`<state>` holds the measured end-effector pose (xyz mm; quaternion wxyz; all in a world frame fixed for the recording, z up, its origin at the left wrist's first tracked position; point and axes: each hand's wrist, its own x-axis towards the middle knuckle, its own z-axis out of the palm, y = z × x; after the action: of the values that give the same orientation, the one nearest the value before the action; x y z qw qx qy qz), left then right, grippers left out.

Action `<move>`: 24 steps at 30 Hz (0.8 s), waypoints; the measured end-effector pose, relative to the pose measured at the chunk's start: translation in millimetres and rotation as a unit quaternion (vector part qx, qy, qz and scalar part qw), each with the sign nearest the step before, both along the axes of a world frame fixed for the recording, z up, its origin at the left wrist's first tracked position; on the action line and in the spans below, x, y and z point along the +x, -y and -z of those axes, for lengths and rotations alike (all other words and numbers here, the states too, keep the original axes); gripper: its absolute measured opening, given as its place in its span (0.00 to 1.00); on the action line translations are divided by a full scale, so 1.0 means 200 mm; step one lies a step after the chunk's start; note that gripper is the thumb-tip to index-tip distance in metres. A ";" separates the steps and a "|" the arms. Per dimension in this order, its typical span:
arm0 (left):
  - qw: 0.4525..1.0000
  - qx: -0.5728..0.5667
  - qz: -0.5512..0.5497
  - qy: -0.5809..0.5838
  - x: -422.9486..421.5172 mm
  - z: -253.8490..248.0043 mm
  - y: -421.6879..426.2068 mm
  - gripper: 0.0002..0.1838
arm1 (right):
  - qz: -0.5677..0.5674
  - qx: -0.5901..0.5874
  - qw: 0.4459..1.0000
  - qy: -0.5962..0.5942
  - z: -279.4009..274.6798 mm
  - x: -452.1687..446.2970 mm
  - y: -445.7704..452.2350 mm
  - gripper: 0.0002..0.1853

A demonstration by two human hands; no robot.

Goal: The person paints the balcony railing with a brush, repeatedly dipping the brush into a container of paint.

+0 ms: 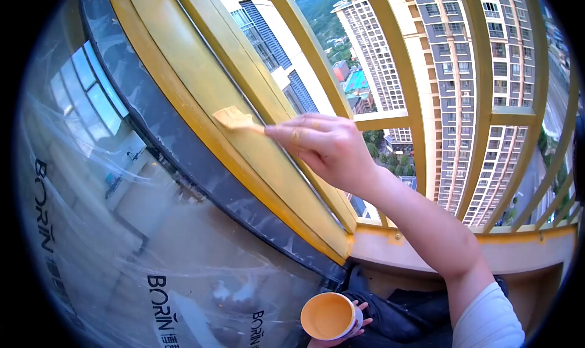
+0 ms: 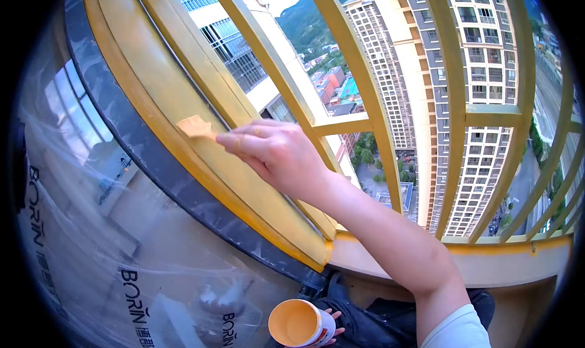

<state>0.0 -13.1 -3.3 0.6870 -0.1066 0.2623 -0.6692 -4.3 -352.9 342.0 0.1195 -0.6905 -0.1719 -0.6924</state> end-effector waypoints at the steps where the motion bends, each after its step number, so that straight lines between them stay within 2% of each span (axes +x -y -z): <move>1: 1.000 -0.014 0.005 0.011 0.00 -0.03 0.00 0.41 | -0.015 -0.014 0.999 -0.050 0.02 0.01 0.02 0.13; 2: 0.999 -0.028 0.010 0.021 0.00 -0.06 0.00 0.41 | 0.002 -0.031 0.993 -0.116 0.08 -0.04 0.02 0.12; 3: 0.999 -0.045 0.013 0.028 -0.01 -0.08 0.01 0.41 | 0.002 -0.033 0.992 -0.121 0.13 -0.09 0.04 0.12; 5: 0.997 -0.063 0.015 0.031 -0.01 -0.07 0.02 0.41 | 0.023 -0.077 0.975 -0.207 0.19 -0.20 0.06 0.11; 6: 0.997 -0.069 0.020 0.028 0.00 -0.05 0.02 0.41 | 0.024 -0.078 0.974 -0.211 0.16 -0.23 0.06 0.11; 8: 0.996 -0.080 0.032 0.023 0.01 -0.02 0.03 0.41 | 0.027 -0.087 0.939 -0.332 0.05 -0.28 0.08 0.09; 10: 0.994 -0.091 0.046 0.023 0.03 -0.01 0.03 0.42 | 0.050 -0.129 0.947 -0.288 -0.12 -0.17 0.09 0.09; 11: 0.994 -0.092 0.048 0.023 0.03 -0.02 0.04 0.42 | 0.039 -0.150 0.968 -0.197 -0.22 -0.10 0.12 0.08; 12: 0.992 -0.110 0.054 0.032 0.02 -0.04 0.04 0.43 | 0.030 -0.107 0.974 -0.197 -0.35 -0.08 0.10 0.08; 14: 0.989 -0.131 0.059 0.040 0.01 -0.05 0.04 0.43 | 0.038 -0.093 0.991 -0.094 -0.48 0.02 0.10 0.07; 16: 0.990 -0.123 0.053 0.040 0.02 -0.05 0.03 0.43 | 0.065 -0.097 0.992 -0.049 -0.50 0.03 0.08 0.07; 18: 0.993 -0.107 0.036 0.039 0.01 -0.05 0.01 0.42 | 0.022 -0.015 0.999 0.036 -0.43 0.06 0.07 0.07; 19: 0.994 -0.094 0.025 0.040 0.01 -0.05 0.00 0.42 | 0.024 -0.016 0.999 0.035 -0.36 0.05 0.07 0.07; 21: 0.997 -0.066 -0.001 0.050 -0.01 -0.04 -0.04 0.42 | 0.086 -0.054 0.988 -0.114 -0.17 -0.03 0.07 0.08; 23: 0.993 -0.083 -0.002 0.079 0.02 0.00 -0.04 0.42 | 0.078 -0.074 0.945 -0.308 -0.03 -0.15 0.08 0.09; 24: 0.988 -0.109 0.008 0.110 0.04 0.03 -0.04 0.42 | 0.078 -0.076 0.945 -0.309 -0.02 -0.19 0.11 0.09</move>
<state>8.3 -5.1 -9.4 0.6904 -0.1051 0.1115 -0.7070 -42.2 -374.6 346.2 0.0594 -0.8887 -0.1237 -0.4374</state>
